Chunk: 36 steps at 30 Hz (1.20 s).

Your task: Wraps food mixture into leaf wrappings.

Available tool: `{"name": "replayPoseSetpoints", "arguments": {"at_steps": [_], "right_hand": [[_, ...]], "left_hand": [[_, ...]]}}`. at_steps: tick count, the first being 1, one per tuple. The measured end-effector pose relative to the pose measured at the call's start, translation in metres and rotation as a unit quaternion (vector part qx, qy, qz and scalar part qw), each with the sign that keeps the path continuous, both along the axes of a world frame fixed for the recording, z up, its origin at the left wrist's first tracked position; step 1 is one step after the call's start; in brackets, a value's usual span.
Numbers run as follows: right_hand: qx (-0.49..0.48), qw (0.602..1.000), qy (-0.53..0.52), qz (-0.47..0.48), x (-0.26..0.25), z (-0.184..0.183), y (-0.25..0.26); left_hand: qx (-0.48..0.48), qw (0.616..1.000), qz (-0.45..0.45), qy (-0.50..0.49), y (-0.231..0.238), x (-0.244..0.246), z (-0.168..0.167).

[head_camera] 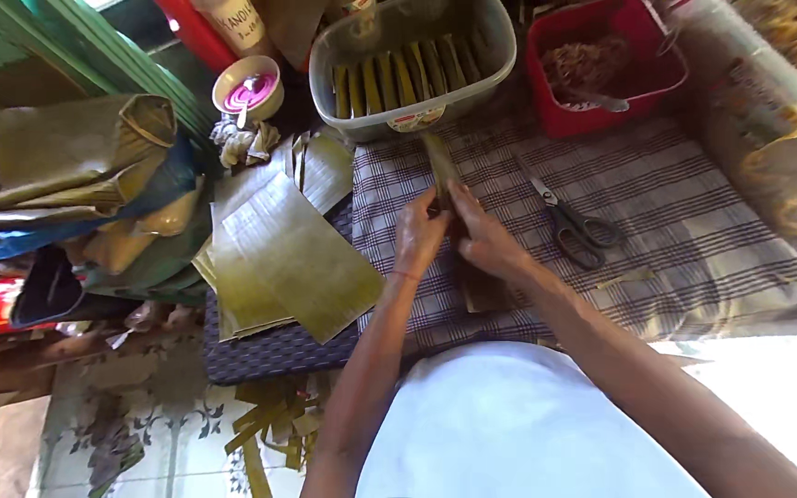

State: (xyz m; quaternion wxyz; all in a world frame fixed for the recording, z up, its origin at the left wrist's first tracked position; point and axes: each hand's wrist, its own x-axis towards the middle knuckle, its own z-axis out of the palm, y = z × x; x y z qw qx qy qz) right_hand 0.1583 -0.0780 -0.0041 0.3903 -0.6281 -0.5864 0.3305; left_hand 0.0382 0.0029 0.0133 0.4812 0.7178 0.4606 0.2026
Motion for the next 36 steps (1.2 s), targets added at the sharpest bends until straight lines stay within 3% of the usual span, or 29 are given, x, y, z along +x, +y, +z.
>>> {"name": "replayPoseSetpoints", "arguments": {"at_steps": [2, 3, 7, 9, 13, 16, 19, 22, 24, 28, 30, 33, 36], "right_hand": [[-0.007, 0.997, -0.058, 0.040, -0.003, -0.006, 0.002], [-0.028, 0.998, -0.038, 0.046, 0.003, -0.001, 0.002], [-0.069, 0.987, 0.101, -0.100, 0.040, -0.002, 0.002], [-0.098, 0.980, 0.088, -0.148, 0.047, -0.005, 0.007], [-0.146, 0.979, 0.016, -0.144, 0.025, 0.011, 0.012], [0.009, 0.985, 0.038, -0.167, -0.010, 0.009, -0.003], [0.150, 0.982, -0.076, -0.086, -0.032, -0.001, -0.004], [0.140, 0.978, -0.133, -0.073, -0.012, -0.004, 0.007], [0.098, 0.986, -0.101, -0.089, -0.001, 0.000, 0.010], [0.148, 0.987, -0.044, -0.053, -0.032, 0.023, -0.004], [0.152, 0.986, -0.065, -0.030, -0.029, 0.017, -0.002], [0.095, 0.991, -0.059, -0.078, -0.001, 0.002, 0.010], [0.103, 0.992, -0.024, -0.067, -0.023, 0.014, -0.001]], "left_hand": [[-0.025, 0.999, 0.037, -0.006, -0.003, -0.013, -0.005], [-0.025, 0.999, 0.045, -0.001, -0.004, -0.017, -0.008], [-0.014, 0.998, 0.062, -0.009, 0.003, -0.018, -0.031], [-0.037, 0.997, 0.064, -0.012, 0.001, -0.010, -0.019], [-0.089, 0.987, 0.126, -0.052, -0.013, 0.008, -0.008], [-0.248, 0.929, 0.191, -0.199, -0.026, 0.009, 0.000], [-0.343, 0.860, 0.211, -0.315, -0.036, 0.014, 0.017], [-0.372, 0.821, 0.174, -0.397, -0.042, 0.007, 0.026], [-0.362, 0.822, 0.161, -0.408, -0.047, 0.008, 0.027], [-0.385, 0.819, 0.160, -0.394, -0.042, 0.005, 0.030], [-0.397, 0.801, 0.142, -0.424, -0.041, -0.002, 0.026], [-0.381, 0.809, 0.108, -0.434, -0.048, -0.004, 0.011], [-0.410, 0.804, 0.131, -0.411, -0.048, -0.001, 0.006]]}}
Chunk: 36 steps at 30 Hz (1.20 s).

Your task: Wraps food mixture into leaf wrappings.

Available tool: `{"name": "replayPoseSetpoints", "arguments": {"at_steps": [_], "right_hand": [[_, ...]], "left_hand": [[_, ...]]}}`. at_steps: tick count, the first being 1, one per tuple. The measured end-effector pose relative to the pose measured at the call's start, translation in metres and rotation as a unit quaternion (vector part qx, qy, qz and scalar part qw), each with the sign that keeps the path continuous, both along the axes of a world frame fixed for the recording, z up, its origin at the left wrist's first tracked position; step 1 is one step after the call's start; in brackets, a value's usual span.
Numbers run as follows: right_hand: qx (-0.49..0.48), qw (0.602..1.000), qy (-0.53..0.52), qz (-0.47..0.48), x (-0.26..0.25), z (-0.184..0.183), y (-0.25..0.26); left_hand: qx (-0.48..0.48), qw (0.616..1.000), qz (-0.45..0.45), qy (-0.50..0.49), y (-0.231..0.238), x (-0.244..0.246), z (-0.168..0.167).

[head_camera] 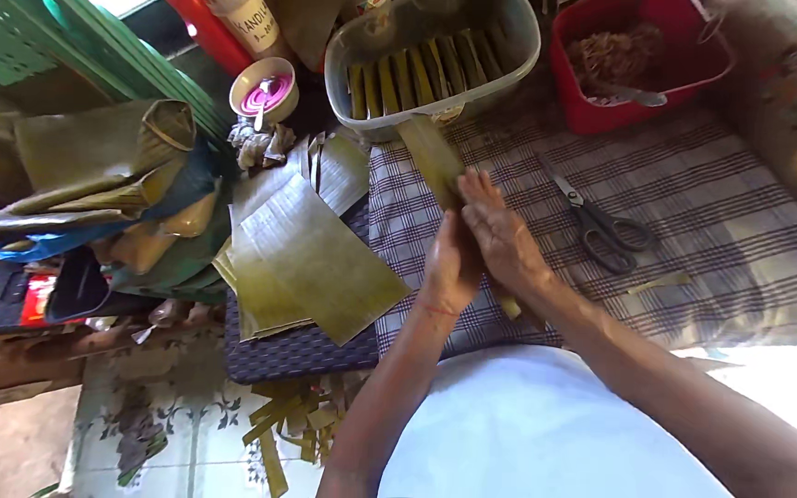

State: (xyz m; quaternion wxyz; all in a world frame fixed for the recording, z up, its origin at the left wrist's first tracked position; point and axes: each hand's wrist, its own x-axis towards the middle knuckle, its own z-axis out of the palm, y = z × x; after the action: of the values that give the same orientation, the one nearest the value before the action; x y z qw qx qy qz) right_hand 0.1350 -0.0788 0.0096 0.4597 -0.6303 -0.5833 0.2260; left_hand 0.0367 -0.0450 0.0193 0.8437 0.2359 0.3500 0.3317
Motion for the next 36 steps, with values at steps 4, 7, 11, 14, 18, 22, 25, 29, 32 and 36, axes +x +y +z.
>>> {"name": "replayPoseSetpoints", "arguments": {"at_steps": [4, 7, 11, 14, 18, 22, 25, 29, 32, 36], "right_hand": [[0.027, 0.996, -0.078, 0.028, -0.001, -0.013, -0.002], [-0.047, 0.997, -0.063, -0.026, 0.025, -0.021, 0.012], [0.007, 0.999, -0.026, 0.021, -0.020, -0.003, -0.012], [0.019, 0.997, -0.046, 0.055, -0.015, -0.014, -0.006], [-0.160, 0.979, 0.128, 0.016, 0.042, -0.005, 0.009], [-0.184, 0.963, 0.191, 0.041, 0.050, -0.005, -0.021], [-0.122, 0.986, 0.111, 0.013, 0.013, -0.007, -0.035], [0.003, 0.995, -0.097, 0.023, -0.020, -0.023, -0.035], [-0.022, 0.993, -0.119, 0.004, 0.004, -0.031, -0.020], [-0.049, 0.999, -0.009, -0.009, -0.011, -0.013, -0.022]], "left_hand": [[-0.017, 0.999, 0.002, -0.030, 0.002, -0.007, -0.004], [0.014, 0.999, 0.002, -0.049, -0.003, -0.007, -0.009], [-0.028, 0.997, -0.004, -0.070, 0.002, -0.010, -0.007], [-0.041, 0.996, 0.011, -0.084, 0.006, -0.017, -0.013], [-0.010, 0.999, 0.049, -0.020, 0.008, -0.020, -0.029], [-0.033, 0.995, 0.092, 0.028, -0.006, -0.018, -0.032], [-0.068, 0.994, 0.085, 0.022, -0.013, -0.009, -0.023], [-0.075, 0.994, 0.072, -0.024, -0.008, -0.002, -0.005], [-0.061, 0.997, 0.052, -0.015, -0.014, 0.000, -0.006], [-0.070, 0.996, 0.052, -0.015, -0.016, 0.003, -0.006]]}}
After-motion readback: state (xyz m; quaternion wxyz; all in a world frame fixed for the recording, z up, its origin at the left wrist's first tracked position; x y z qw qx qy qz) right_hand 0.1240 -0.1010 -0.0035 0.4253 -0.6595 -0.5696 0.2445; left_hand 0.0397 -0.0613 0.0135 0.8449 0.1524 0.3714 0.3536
